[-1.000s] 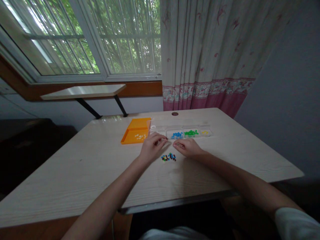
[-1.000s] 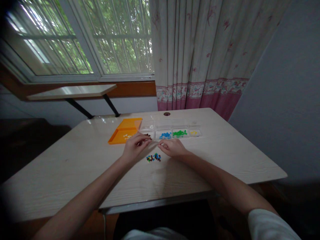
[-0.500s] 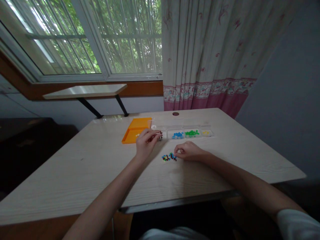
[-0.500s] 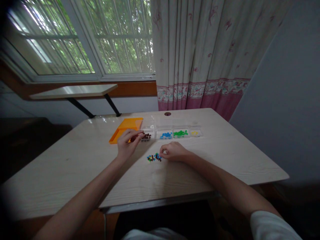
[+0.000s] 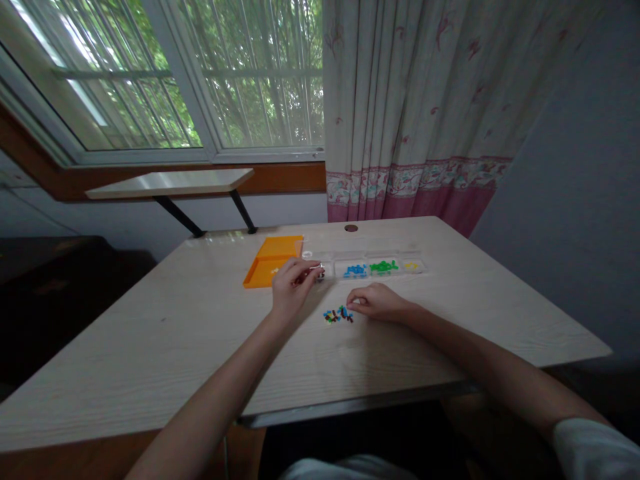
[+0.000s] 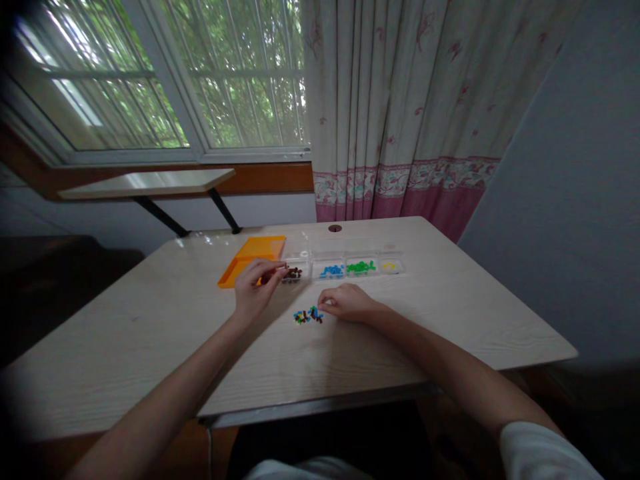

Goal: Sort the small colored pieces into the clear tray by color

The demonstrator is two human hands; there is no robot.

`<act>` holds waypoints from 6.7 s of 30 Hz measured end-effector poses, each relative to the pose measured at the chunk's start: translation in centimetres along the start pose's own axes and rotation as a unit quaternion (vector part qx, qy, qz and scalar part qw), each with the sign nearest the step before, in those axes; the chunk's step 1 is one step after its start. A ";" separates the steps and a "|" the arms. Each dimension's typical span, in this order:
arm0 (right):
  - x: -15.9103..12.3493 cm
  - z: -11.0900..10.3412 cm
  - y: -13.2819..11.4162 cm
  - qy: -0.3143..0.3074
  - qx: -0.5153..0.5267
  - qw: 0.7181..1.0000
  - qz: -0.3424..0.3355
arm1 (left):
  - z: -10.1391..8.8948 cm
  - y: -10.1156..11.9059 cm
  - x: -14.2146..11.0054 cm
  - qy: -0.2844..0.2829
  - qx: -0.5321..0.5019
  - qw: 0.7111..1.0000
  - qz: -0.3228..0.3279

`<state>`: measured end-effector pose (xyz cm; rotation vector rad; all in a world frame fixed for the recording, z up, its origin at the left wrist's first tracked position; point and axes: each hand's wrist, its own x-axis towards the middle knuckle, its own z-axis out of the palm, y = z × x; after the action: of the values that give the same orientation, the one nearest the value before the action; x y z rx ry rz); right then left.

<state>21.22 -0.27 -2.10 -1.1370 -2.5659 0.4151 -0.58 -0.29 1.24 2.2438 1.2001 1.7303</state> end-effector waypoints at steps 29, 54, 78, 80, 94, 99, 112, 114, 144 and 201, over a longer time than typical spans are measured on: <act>0.2 0.0 0.1 0.012 -0.023 1.000 0.011 | 1.0 -3.5 -0.6 -0.173 0.124 0.975 -0.058; 0.2 0.5 0.3 0.169 0.006 0.984 -0.051 | 1.8 -0.3 -1.5 -0.297 0.000 0.953 0.058; 0.4 0.5 -0.2 0.003 0.016 1.000 -0.007 | 0.9 0.7 -0.5 -0.043 -0.004 0.998 0.052; 0.4 0.5 -0.1 0.001 0.016 1.000 -0.007 | 0.9 0.6 -0.6 -0.041 -0.007 0.998 0.052; 0.3 0.1 -0.4 -0.017 0.014 1.000 -0.008 | 1.0 0.7 -0.5 -0.040 -0.005 0.997 0.065; 0.3 0.2 -0.3 -0.010 0.020 1.000 -0.010 | 1.0 0.6 -0.6 -0.040 -0.008 0.998 0.057; 0.3 0.5 0.0 0.013 0.091 0.996 0.015 | 0.9 -3.8 -0.3 -0.074 0.140 0.984 -0.076; 0.2 0.4 0.0 0.025 0.102 0.994 0.017 | 0.9 -4.1 -0.3 -0.085 0.147 0.983 -0.076; 0.6 0.5 -0.1 0.165 0.193 0.967 0.029 | 1.9 -0.4 -1.5 -0.267 -0.022 0.963 0.034; -0.2 -2.1 2.4 0.356 -0.008 0.932 0.063 | -0.1 -2.8 -0.3 -0.518 -0.078 0.849 -0.074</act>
<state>23.71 1.41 -1.14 -1.1842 -1.8704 -0.0102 -2.14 1.44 -0.31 2.2994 0.8502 0.3343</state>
